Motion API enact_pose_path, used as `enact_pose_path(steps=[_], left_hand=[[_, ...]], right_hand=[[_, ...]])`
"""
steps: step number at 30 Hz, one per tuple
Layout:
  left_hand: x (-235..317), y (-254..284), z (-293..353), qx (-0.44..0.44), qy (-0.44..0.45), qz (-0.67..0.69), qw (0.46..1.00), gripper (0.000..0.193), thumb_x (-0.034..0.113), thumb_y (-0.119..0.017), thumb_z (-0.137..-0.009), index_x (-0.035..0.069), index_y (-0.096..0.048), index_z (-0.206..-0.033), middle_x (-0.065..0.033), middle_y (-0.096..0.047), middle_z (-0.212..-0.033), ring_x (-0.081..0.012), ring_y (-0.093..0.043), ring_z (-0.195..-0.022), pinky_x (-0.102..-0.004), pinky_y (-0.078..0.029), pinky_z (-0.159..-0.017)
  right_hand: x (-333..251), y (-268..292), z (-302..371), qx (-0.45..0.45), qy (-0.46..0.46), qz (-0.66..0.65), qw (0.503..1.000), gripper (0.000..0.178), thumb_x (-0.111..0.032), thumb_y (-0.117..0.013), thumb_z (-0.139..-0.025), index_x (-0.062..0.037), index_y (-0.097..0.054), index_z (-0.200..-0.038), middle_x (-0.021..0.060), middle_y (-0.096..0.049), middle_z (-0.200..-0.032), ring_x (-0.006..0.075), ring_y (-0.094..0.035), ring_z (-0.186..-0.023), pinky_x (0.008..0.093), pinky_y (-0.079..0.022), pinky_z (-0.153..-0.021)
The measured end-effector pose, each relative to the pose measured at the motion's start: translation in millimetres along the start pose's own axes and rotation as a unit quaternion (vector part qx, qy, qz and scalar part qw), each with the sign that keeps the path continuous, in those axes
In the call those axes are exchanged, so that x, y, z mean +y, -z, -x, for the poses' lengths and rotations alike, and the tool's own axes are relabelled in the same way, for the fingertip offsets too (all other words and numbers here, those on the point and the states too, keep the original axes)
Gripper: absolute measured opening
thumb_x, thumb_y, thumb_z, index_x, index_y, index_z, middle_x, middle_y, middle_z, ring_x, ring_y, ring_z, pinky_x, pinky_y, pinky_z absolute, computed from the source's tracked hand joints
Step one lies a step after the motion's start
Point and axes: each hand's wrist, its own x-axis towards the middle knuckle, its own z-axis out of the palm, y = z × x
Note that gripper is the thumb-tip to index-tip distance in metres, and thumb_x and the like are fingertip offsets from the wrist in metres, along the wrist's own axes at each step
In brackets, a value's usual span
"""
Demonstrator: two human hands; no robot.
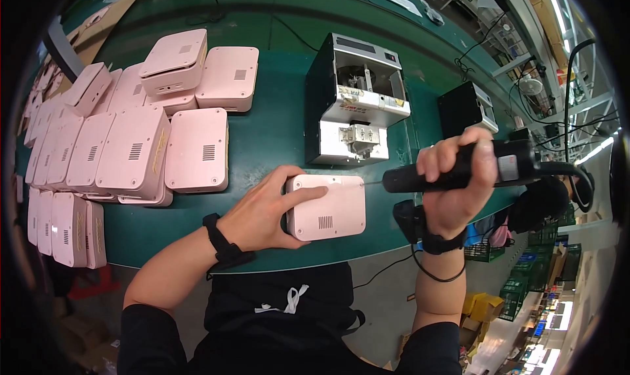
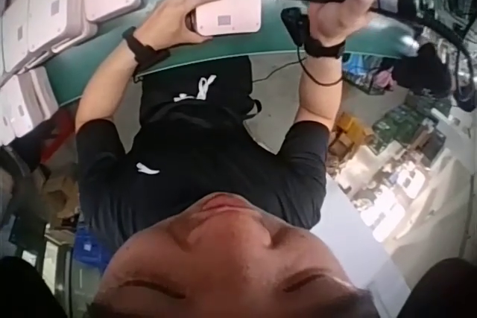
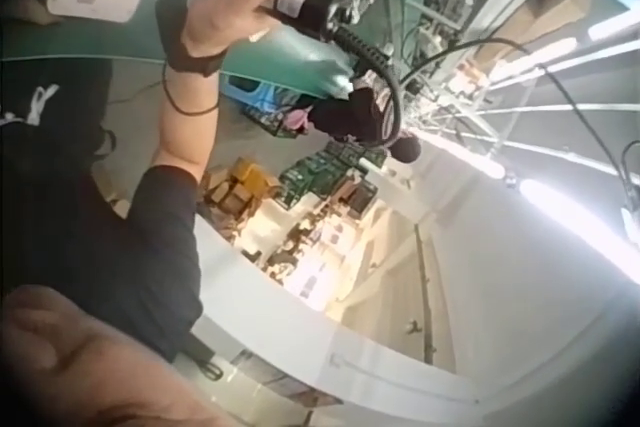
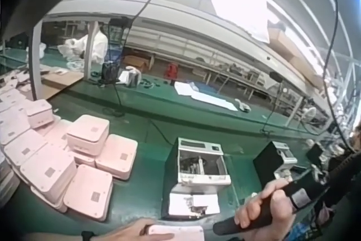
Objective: The person picks up a pink device, places it on the table, and drives screws into the back panel using a power screwdriver. After finishing each device, they move it to a stack on the left and repeat the process with another pink device.
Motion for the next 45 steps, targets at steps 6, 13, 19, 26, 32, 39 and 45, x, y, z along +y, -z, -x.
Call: enact_pose_path(steps=[6,13,19,26,32,39,45], left_hand=[[-0.2,-1.8,-2.6,0.003,0.002,-0.003,1.000,0.083,0.019,-0.089,-0.058,0.021,-0.058,-0.135,-0.0157,-0.044,-0.130,-0.0364,-0.051,-0.119,-0.0428,-0.047,-0.100],[0.6,-1.5,-0.5,0.009,-0.002,-0.001,1.000,0.083,0.018,-0.089,-0.058,0.021,-0.058,-0.135,-0.0156,-0.045,-0.130,-0.0364,-0.051,-0.119,-0.0423,-0.048,-0.100],[2.1,-2.5,1.3,0.011,0.009,-0.002,1.000,0.080,0.024,-0.091,-0.059,0.021,-0.061,-0.133,-0.0157,-0.045,-0.130,-0.0357,-0.052,-0.120,-0.0411,-0.047,-0.101],[-1.1,-0.9,0.5,0.016,-0.005,-0.012,1.000,0.080,0.026,-0.090,-0.061,0.022,-0.059,-0.135,-0.0156,-0.045,-0.131,-0.0361,-0.051,-0.120,-0.0428,-0.047,-0.101],[-0.5,-1.0,0.3,0.015,-0.006,-0.006,1.000,0.082,0.025,-0.091,-0.061,0.023,-0.058,-0.135,-0.0160,-0.045,-0.133,-0.0366,-0.050,-0.123,-0.0429,-0.046,-0.103],[-3.6,-4.5,0.9,0.009,-0.005,-0.004,1.000,0.082,0.027,-0.090,-0.062,0.023,-0.055,-0.137,-0.0155,-0.046,-0.137,-0.0366,-0.050,-0.126,-0.0436,-0.046,-0.103],[-6.3,-2.2,1.0,0.005,-0.005,0.005,1.000,0.081,0.028,-0.089,-0.063,0.022,-0.055,-0.137,-0.0153,-0.045,-0.137,-0.0362,-0.050,-0.126,-0.0434,-0.046,-0.103]], right_hand=[[13.2,4.9,-2.9,0.024,-0.014,-0.009,1.000,0.026,-0.036,-0.050,-0.098,-0.0105,-0.047,-0.098,0.0017,-0.047,-0.064,0.0128,-0.043,-0.050,0.0315,-0.041,-0.055],[18.4,5.4,1.9,0.005,-0.004,-0.020,1.000,0.024,-0.033,-0.051,-0.097,-0.0096,-0.047,-0.098,0.0028,-0.047,-0.064,0.0132,-0.043,-0.049,0.0319,-0.041,-0.054],[10.6,0.2,-5.8,-0.047,-0.012,0.000,0.999,0.024,-0.032,-0.052,-0.096,-0.0086,-0.047,-0.099,0.0038,-0.048,-0.064,0.0139,-0.045,-0.050,0.0325,-0.043,-0.054],[7.0,-14.1,-13.4,-0.054,-0.018,0.053,0.997,0.024,-0.031,-0.052,-0.098,-0.0077,-0.049,-0.097,0.0041,-0.049,-0.064,0.0150,-0.046,-0.050,0.0329,-0.043,-0.055],[-6.4,-25.3,-31.2,-0.005,0.048,-0.042,0.998,0.025,-0.033,-0.049,-0.099,-0.0080,-0.050,-0.097,0.0037,-0.048,-0.064,0.0151,-0.045,-0.051,0.0329,-0.042,-0.055],[0.7,-26.8,-43.0,-0.014,0.013,0.014,1.000,0.029,-0.038,-0.048,-0.100,-0.0088,-0.050,-0.098,0.0030,-0.048,-0.064,0.0144,-0.045,-0.051,0.0330,-0.041,-0.055],[-6.6,-35.5,-17.0,-0.046,0.008,-0.047,0.998,0.029,-0.038,-0.046,-0.100,-0.0093,-0.049,-0.099,0.0029,-0.048,-0.064,0.0142,-0.045,-0.050,0.0328,-0.041,-0.054]])
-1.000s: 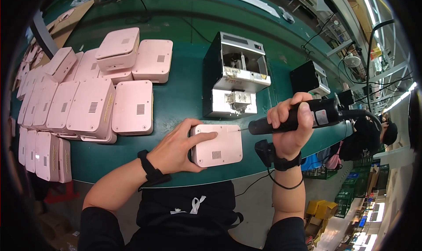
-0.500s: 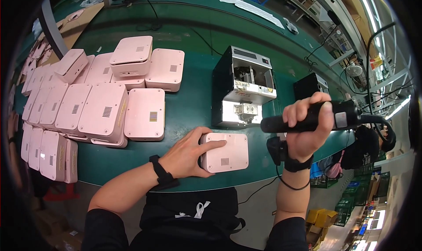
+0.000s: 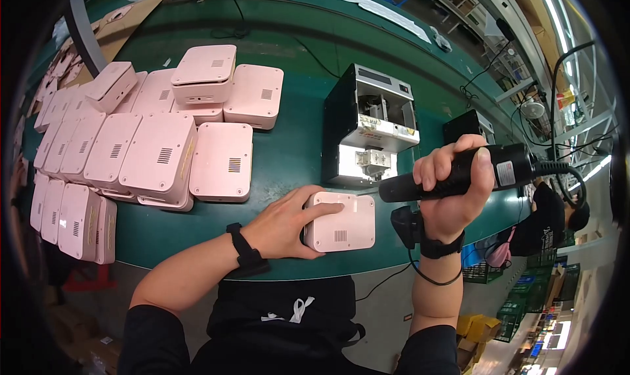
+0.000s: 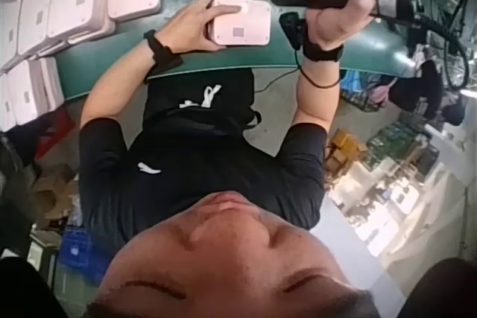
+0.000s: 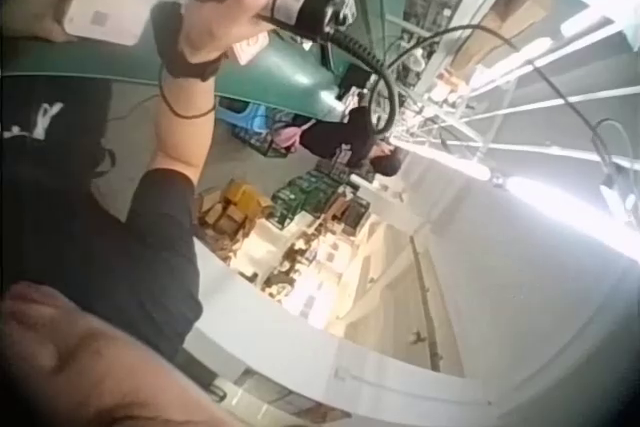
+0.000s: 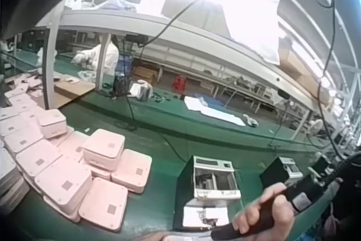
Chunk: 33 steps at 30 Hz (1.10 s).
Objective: The person picks up a pink device, places it on the table, and drives screws into the back panel using a power screwdriver. After finishing each device, they move it to a stack on the left and repeat the process with another pink device.
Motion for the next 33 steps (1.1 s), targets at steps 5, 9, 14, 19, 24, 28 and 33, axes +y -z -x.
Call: enact_pose_path(steps=[5,9,14,19,24,28,33], left_hand=[[1.4,-3.3,0.2,0.005,0.001,-0.004,1.000,0.081,0.026,-0.089,-0.063,0.022,-0.055,-0.136,-0.0150,-0.046,-0.137,-0.0361,-0.051,-0.125,-0.0437,-0.046,-0.103],[0.8,-3.9,0.4,0.012,-0.004,0.001,1.000,0.081,0.027,-0.089,-0.063,0.021,-0.055,-0.137,-0.0148,-0.046,-0.137,-0.0361,-0.051,-0.125,-0.0438,-0.046,-0.103],[-1.7,-3.6,0.8,0.016,-0.006,-0.002,1.000,0.081,0.027,-0.090,-0.063,0.021,-0.056,-0.136,-0.0150,-0.046,-0.136,-0.0364,-0.051,-0.125,-0.0439,-0.046,-0.103],[2.9,-1.8,-1.6,0.008,0.003,-0.009,1.000,0.081,0.028,-0.089,-0.063,0.022,-0.056,-0.137,-0.0154,-0.047,-0.136,-0.0367,-0.051,-0.124,-0.0440,-0.046,-0.103],[4.3,-7.0,-3.7,0.007,-0.003,-0.016,1.000,0.080,0.029,-0.088,-0.064,0.022,-0.055,-0.137,-0.0156,-0.047,-0.136,-0.0370,-0.051,-0.125,-0.0442,-0.046,-0.103],[6.8,-14.1,-12.1,0.003,-0.014,-0.009,1.000,0.081,0.029,-0.088,-0.064,0.024,-0.054,-0.138,-0.0158,-0.046,-0.136,-0.0371,-0.051,-0.125,-0.0443,-0.045,-0.104],[11.7,-31.1,-34.0,-0.021,-0.028,-0.013,0.999,0.084,0.027,-0.087,-0.064,0.025,-0.053,-0.140,-0.0163,-0.046,-0.136,-0.0364,-0.050,-0.125,-0.0443,-0.045,-0.104]], right_hand=[[7.0,-4.3,9.3,0.001,-0.011,0.005,1.000,0.027,-0.037,-0.046,-0.100,-0.0098,-0.047,-0.100,0.0031,-0.048,-0.064,0.0142,-0.045,-0.050,0.0323,-0.042,-0.054],[25.2,-0.7,13.3,-0.032,-0.011,0.008,0.999,0.025,-0.035,-0.047,-0.099,-0.0097,-0.046,-0.100,0.0035,-0.048,-0.065,0.0141,-0.044,-0.050,0.0324,-0.042,-0.054],[26.6,-1.3,14.4,-0.036,-0.016,0.007,0.999,0.024,-0.033,-0.048,-0.098,-0.0097,-0.045,-0.099,0.0041,-0.048,-0.065,0.0142,-0.044,-0.050,0.0328,-0.043,-0.054],[29.1,2.3,9.3,-0.039,-0.018,0.002,0.999,0.023,-0.033,-0.048,-0.098,-0.0096,-0.046,-0.099,0.0044,-0.048,-0.065,0.0146,-0.045,-0.050,0.0331,-0.043,-0.055],[1.0,9.8,7.3,0.008,0.000,-0.015,1.000,0.023,-0.032,-0.049,-0.098,-0.0092,-0.047,-0.100,0.0047,-0.049,-0.065,0.0151,-0.046,-0.051,0.0334,-0.043,-0.055],[-1.5,3.6,-6.4,0.028,0.042,0.007,0.999,0.022,-0.031,-0.048,-0.099,-0.0091,-0.048,-0.100,0.0045,-0.049,-0.065,0.0152,-0.046,-0.051,0.0334,-0.043,-0.055],[3.3,5.9,-19.0,0.034,0.011,0.067,0.997,0.022,-0.031,-0.048,-0.100,-0.0092,-0.048,-0.099,0.0039,-0.050,-0.065,0.0150,-0.046,-0.051,0.0329,-0.043,-0.056]])
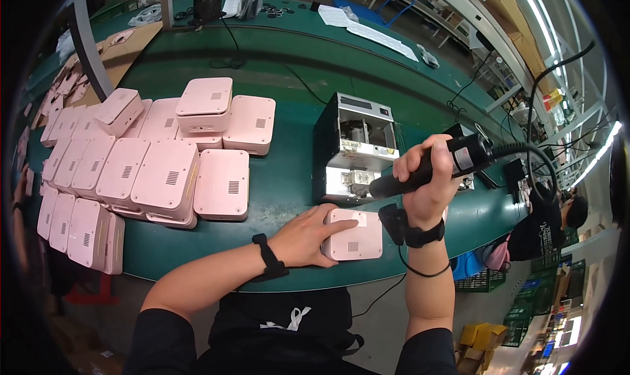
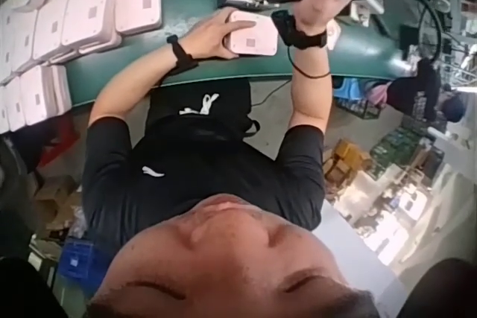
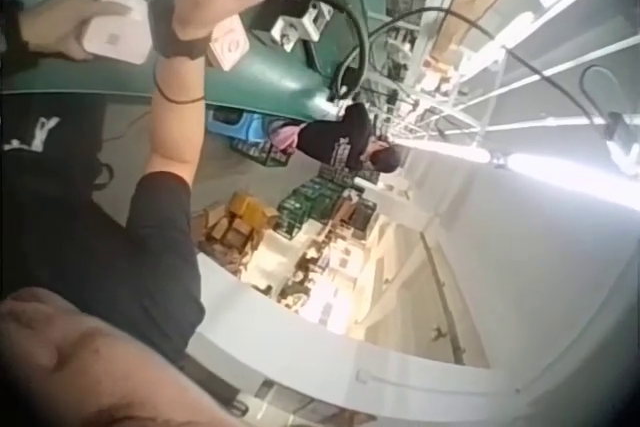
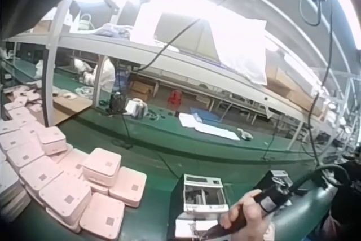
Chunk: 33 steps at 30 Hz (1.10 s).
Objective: The person picks up a pink device, places it on the table, and drives screws into the back panel using a power screwdriver. After finishing each device, they move it to a stack on the left and repeat the process with another pink device.
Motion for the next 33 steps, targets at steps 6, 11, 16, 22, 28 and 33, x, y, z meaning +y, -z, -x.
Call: enact_pose_path(steps=[6,11,16,22,28,33], left_hand=[[-1.8,-1.4,-3.1,0.011,-0.001,-0.004,1.000,0.084,0.026,-0.087,-0.063,0.025,-0.053,-0.140,-0.0162,-0.046,-0.135,-0.0360,-0.049,-0.126,-0.0434,-0.044,-0.105],[-4.9,-5.2,-1.7,0.025,-0.009,-0.014,1.000,0.083,0.025,-0.087,-0.063,0.022,-0.054,-0.139,-0.0146,-0.046,-0.131,-0.0355,-0.051,-0.122,-0.0415,-0.045,-0.104],[-3.7,-5.2,-3.5,0.025,-0.004,-0.009,1.000,0.082,0.024,-0.088,-0.061,0.020,-0.057,-0.137,-0.0146,-0.047,-0.131,-0.0356,-0.052,-0.121,-0.0416,-0.045,-0.104],[-4.4,-9.1,-3.3,0.035,-0.010,-0.013,0.999,0.081,0.023,-0.089,-0.058,0.019,-0.060,-0.133,-0.0147,-0.048,-0.130,-0.0351,-0.053,-0.120,-0.0410,-0.045,-0.104],[-2.6,-5.3,-2.0,0.026,-0.012,-0.019,0.999,0.081,0.024,-0.088,-0.060,0.019,-0.058,-0.135,-0.0148,-0.048,-0.130,-0.0355,-0.052,-0.121,-0.0412,-0.046,-0.104],[-5.4,14.0,6.9,0.020,0.008,-0.010,1.000,0.080,0.025,-0.087,-0.063,0.024,-0.057,-0.137,-0.0147,-0.048,-0.133,-0.0359,-0.051,-0.124,-0.0426,-0.045,-0.104]], right_hand=[[-7.6,-1.2,22.2,-0.044,-0.016,-0.062,0.997,0.023,-0.032,-0.047,-0.100,-0.0090,-0.047,-0.100,0.0039,-0.049,-0.065,0.0147,-0.046,-0.050,0.0330,-0.043,-0.055],[-12.0,-11.5,29.8,-0.056,-0.018,-0.082,0.995,0.025,-0.034,-0.047,-0.099,-0.0089,-0.045,-0.101,0.0044,-0.048,-0.065,0.0146,-0.045,-0.050,0.0328,-0.043,-0.054],[10.0,-15.2,35.2,-0.069,-0.030,-0.059,0.995,0.027,-0.034,-0.050,-0.097,-0.0087,-0.044,-0.100,0.0057,-0.048,-0.065,0.0150,-0.044,-0.050,0.0321,-0.043,-0.054],[10.9,-16.1,36.7,-0.089,-0.039,-0.064,0.993,0.027,-0.034,-0.052,-0.095,-0.0084,-0.044,-0.099,0.0066,-0.048,-0.065,0.0154,-0.044,-0.051,0.0319,-0.043,-0.054],[15.2,-15.8,38.1,-0.094,-0.037,-0.075,0.992,0.026,-0.033,-0.053,-0.096,-0.0081,-0.046,-0.101,0.0067,-0.049,-0.066,0.0156,-0.045,-0.051,0.0329,-0.043,-0.054],[-6.5,-0.8,26.5,-0.017,0.013,-0.068,0.997,0.024,-0.032,-0.052,-0.098,-0.0081,-0.047,-0.101,0.0063,-0.049,-0.065,0.0161,-0.046,-0.051,0.0337,-0.043,-0.053]])
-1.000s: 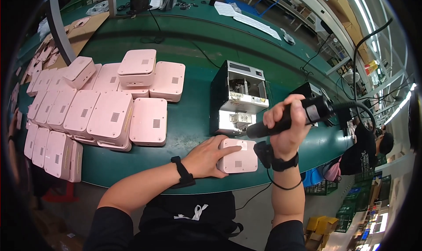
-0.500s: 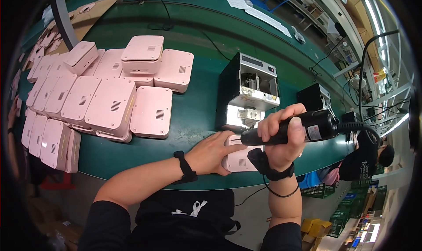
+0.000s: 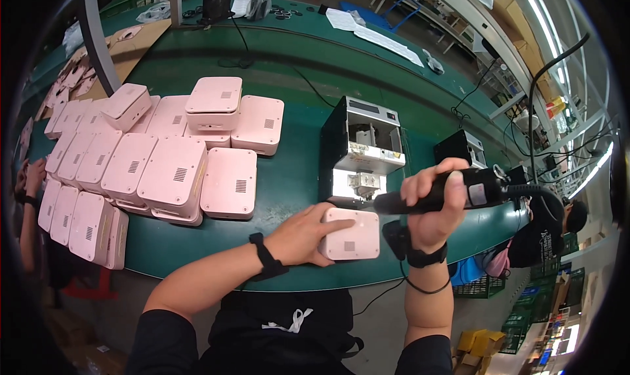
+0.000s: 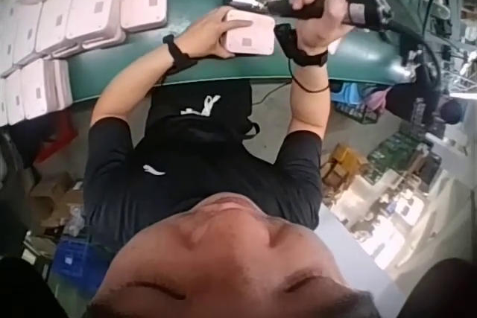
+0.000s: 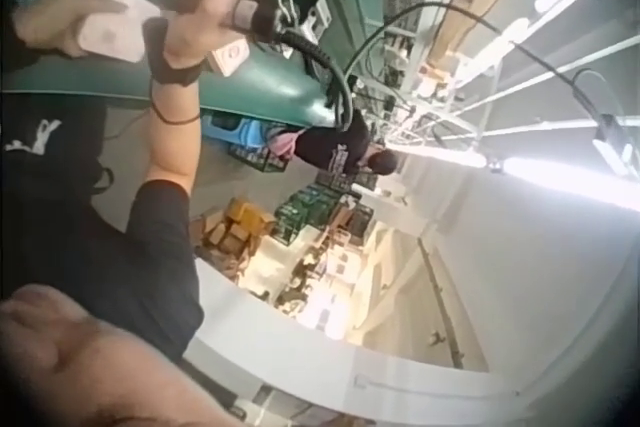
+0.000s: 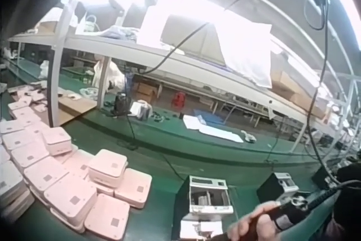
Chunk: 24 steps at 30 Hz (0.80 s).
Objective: The person picks up a pink device, places it on the table, and drives screws into the back panel using a power screwdriver. After finishing each device, they move it to a stack on the left and repeat the process with another pink device.
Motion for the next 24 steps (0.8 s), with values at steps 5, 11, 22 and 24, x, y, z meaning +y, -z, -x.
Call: enact_pose_path(steps=[5,11,22,24], left_hand=[[0.7,10.3,11.0,-0.008,0.011,-0.012,1.000,0.079,0.027,-0.087,-0.063,0.025,-0.057,-0.137,-0.0152,-0.048,-0.135,-0.0357,-0.051,-0.125,-0.0428,-0.045,-0.104],[0.1,17.0,12.7,-0.004,0.024,-0.023,0.999,0.079,0.025,-0.087,-0.063,0.024,-0.057,-0.136,-0.0143,-0.049,-0.133,-0.0350,-0.051,-0.124,-0.0423,-0.045,-0.104],[0.1,17.1,10.8,0.003,0.050,-0.022,0.998,0.079,0.021,-0.087,-0.060,0.022,-0.059,-0.134,-0.0115,-0.050,-0.129,-0.0326,-0.053,-0.121,-0.0410,-0.046,-0.103],[0.6,15.3,11.4,0.002,0.050,-0.026,0.998,0.079,0.021,-0.087,-0.060,0.023,-0.059,-0.134,-0.0114,-0.050,-0.129,-0.0323,-0.053,-0.122,-0.0409,-0.046,-0.103]], right_hand=[[4.5,2.7,-23.7,0.033,0.042,0.043,0.998,0.022,-0.030,-0.050,-0.099,-0.0085,-0.049,-0.099,0.0054,-0.049,-0.065,0.0161,-0.047,-0.050,0.0340,-0.043,-0.053],[5.2,15.0,-15.3,0.003,-0.027,0.040,0.999,0.026,-0.034,-0.049,-0.100,-0.0083,-0.049,-0.100,0.0049,-0.049,-0.065,0.0152,-0.046,-0.050,0.0336,-0.043,-0.054],[-22.6,41.0,46.4,0.014,-0.024,0.050,0.998,0.032,-0.042,-0.046,-0.100,-0.0093,-0.045,-0.102,0.0039,-0.049,-0.067,0.0144,-0.045,-0.050,0.0326,-0.042,-0.055],[-17.2,43.6,51.8,0.020,-0.024,0.057,0.998,0.032,-0.041,-0.046,-0.100,-0.0094,-0.044,-0.102,0.0039,-0.049,-0.067,0.0144,-0.045,-0.050,0.0326,-0.042,-0.055]])
